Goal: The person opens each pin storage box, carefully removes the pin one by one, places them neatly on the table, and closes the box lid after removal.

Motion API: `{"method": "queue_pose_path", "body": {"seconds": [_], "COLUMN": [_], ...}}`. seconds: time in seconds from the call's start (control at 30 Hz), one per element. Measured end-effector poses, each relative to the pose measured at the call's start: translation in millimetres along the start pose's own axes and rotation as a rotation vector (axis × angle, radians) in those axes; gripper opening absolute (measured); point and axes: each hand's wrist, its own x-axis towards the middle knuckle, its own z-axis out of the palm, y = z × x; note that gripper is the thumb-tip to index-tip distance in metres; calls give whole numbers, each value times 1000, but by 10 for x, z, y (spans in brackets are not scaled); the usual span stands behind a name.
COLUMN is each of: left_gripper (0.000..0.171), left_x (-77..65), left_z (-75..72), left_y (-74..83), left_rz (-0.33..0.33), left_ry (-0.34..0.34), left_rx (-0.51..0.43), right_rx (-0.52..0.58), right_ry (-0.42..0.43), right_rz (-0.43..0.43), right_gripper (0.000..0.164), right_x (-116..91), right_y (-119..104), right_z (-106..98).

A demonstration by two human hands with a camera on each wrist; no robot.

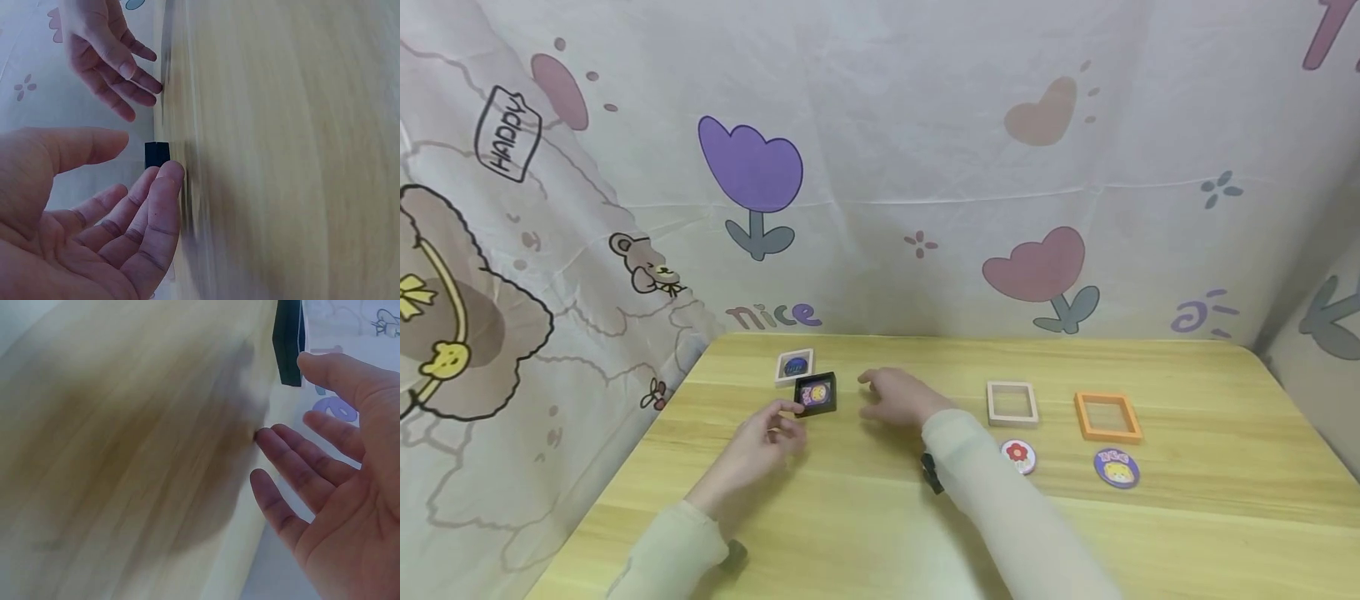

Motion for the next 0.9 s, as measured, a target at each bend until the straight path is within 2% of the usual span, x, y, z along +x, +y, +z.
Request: {"method": "queue_pose_path", "body": {"seconds": [0.3,0.47,0.67,0.9], "left_gripper": [57,60,65,74], "left_x": [58,116,167,200], "left_z": [-1,2,10,14], "left_y": [-27,-40,-26,-39], "left_rz": [-43,-73,-96,-126], "left_ry": [26,30,46,75], "left_rx": [9,19,31,-21], "right_rx": [-6,-19,3,3], "right_ry": [57,83,54,43], "right_rz": [34,41,40,39], "right_gripper": [65,73,79,78], "right_x": [201,313,415,467], "right_y": [-34,-84,-174,-241], "right_z": [89,141,226,282]}}
